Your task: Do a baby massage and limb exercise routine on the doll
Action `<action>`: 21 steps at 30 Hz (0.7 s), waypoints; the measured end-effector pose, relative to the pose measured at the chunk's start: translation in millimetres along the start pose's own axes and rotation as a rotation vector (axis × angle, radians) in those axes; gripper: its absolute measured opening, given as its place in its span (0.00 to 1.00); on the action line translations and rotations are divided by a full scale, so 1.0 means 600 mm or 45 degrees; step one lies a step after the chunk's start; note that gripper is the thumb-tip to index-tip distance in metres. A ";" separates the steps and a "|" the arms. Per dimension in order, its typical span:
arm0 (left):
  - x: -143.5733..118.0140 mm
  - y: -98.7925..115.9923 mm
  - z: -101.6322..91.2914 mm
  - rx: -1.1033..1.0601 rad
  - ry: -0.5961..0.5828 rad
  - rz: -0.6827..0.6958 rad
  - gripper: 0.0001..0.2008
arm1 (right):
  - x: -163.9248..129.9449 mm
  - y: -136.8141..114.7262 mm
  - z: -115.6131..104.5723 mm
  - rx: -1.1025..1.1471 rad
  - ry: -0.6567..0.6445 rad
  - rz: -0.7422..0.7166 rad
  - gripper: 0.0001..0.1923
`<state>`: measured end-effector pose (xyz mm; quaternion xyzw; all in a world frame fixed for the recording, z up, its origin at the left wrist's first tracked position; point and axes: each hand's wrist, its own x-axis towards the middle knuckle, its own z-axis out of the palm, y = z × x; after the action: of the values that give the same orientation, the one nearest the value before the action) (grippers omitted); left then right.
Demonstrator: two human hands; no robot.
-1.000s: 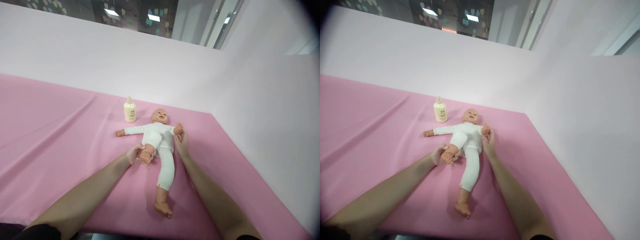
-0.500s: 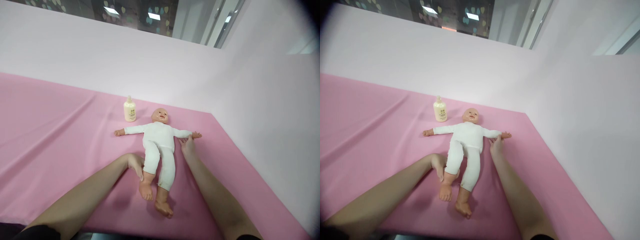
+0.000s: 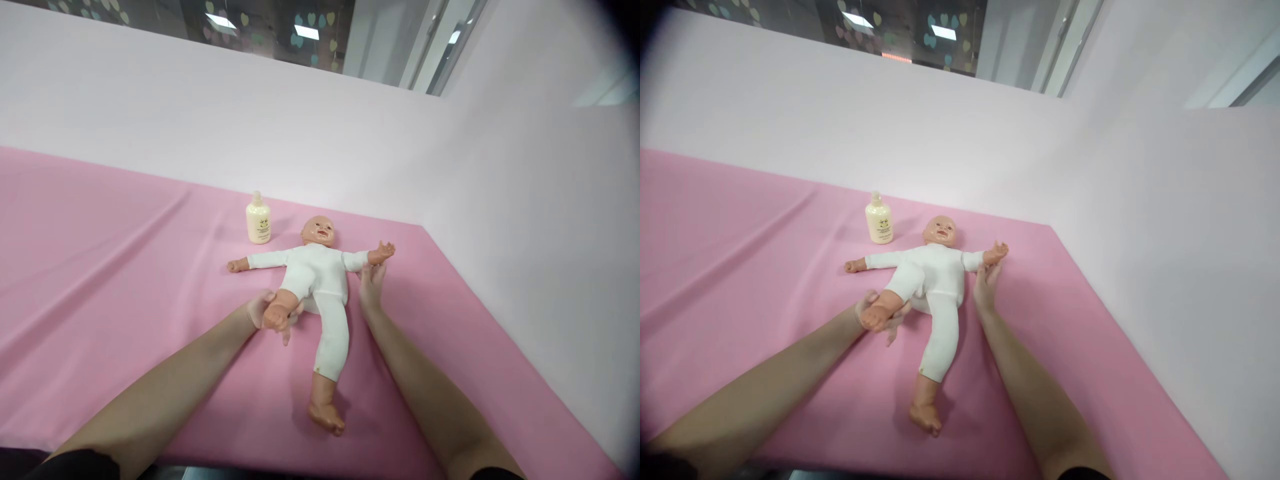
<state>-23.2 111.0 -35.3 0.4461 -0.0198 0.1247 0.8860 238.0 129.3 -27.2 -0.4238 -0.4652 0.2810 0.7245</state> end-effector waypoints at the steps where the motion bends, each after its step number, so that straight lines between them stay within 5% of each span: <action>1: 0.002 0.001 -0.002 -0.039 0.058 0.045 0.23 | -0.004 -0.002 0.004 -0.042 -0.060 -0.081 0.31; 5: 0.010 0.005 -0.003 -0.193 0.307 0.087 0.20 | -0.018 -0.002 0.007 -0.310 -0.392 -0.268 0.23; 9: 0.014 0.008 0.000 -0.278 0.362 0.113 0.21 | -0.019 0.001 0.001 -0.608 -0.661 -0.464 0.17; 21: 0.012 0.005 -0.006 -0.195 0.375 0.046 0.21 | -0.017 -0.001 0.001 -0.628 -0.643 -0.486 0.16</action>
<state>-17.0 116.9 -34.1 0.3536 0.0930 0.2027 0.9084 233.2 121.2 -31.1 -0.4085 -0.7525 0.1165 0.5032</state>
